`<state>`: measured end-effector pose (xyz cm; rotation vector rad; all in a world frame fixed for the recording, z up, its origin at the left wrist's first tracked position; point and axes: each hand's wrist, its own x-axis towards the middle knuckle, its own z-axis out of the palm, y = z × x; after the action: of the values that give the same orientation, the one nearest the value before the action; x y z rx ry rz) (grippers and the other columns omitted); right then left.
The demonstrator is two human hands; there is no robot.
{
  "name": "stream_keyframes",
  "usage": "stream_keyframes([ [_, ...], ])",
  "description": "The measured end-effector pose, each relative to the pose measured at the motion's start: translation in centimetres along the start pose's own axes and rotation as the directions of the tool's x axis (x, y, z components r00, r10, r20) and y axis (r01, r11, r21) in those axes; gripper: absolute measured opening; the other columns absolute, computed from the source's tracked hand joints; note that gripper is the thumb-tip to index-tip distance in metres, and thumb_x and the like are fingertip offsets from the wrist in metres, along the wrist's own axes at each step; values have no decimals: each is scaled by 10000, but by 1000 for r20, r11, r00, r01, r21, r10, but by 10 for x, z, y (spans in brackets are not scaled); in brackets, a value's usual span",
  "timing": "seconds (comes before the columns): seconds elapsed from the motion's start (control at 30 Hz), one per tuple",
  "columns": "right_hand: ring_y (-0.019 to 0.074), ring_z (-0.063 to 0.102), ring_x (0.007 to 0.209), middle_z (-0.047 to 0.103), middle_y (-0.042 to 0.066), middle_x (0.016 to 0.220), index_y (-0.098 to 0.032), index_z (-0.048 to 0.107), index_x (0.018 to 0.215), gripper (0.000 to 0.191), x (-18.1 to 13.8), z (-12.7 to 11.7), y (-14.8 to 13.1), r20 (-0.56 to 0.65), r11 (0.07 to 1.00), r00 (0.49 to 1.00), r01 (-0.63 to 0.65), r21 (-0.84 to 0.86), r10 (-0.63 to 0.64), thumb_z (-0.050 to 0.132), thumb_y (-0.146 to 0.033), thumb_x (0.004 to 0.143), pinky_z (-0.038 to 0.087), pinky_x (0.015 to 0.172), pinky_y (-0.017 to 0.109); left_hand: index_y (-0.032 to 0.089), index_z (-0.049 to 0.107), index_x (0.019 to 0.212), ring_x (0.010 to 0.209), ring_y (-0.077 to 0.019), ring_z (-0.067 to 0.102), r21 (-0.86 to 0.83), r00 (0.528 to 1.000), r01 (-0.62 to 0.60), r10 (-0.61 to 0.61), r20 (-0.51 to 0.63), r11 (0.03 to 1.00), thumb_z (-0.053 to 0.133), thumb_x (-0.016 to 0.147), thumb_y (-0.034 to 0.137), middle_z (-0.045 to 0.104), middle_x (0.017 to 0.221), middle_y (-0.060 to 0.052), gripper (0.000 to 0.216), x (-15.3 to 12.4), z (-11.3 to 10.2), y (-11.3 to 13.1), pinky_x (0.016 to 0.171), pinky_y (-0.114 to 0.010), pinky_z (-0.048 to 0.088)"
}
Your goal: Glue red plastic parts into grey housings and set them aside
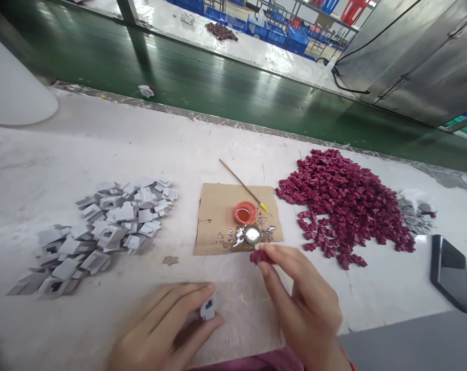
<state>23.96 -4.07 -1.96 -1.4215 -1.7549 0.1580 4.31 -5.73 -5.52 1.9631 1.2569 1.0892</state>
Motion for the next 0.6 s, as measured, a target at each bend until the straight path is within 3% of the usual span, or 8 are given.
stream_keyframes([
  [0.07,148,666,837,684,28,961,-221,654,1107,320,-13,1,-14,40,994,997,-65,92,62,602,-39,849,592,687,241,169,656,1044,809,-202,638,89,997,-75,75,12,993,689,835,163,715,896,-54,211,3,2,-3,769,-299,526],
  [0.2,135,669,830,679,34,907,-173,657,1014,277,-34,13,-32,78,980,994,-87,180,74,605,1,806,587,695,197,150,644,1037,727,-188,609,114,994,-98,93,51,989,644,869,189,665,838,-49,173,5,0,-6,654,-294,522],
  [0.37,114,667,838,681,35,895,-146,658,992,294,-37,26,-32,50,981,998,-58,186,49,614,41,770,575,744,154,160,617,1045,703,-179,611,129,994,-98,91,56,987,621,882,197,652,825,-37,167,4,-1,-6,613,-287,510],
  [0.6,132,664,851,672,54,891,-136,657,957,236,-32,26,-30,175,973,985,-47,225,7,623,32,795,586,764,186,158,611,1032,683,-179,601,105,994,-82,73,88,991,602,879,151,646,786,-33,153,7,-3,-5,601,-286,504],
])
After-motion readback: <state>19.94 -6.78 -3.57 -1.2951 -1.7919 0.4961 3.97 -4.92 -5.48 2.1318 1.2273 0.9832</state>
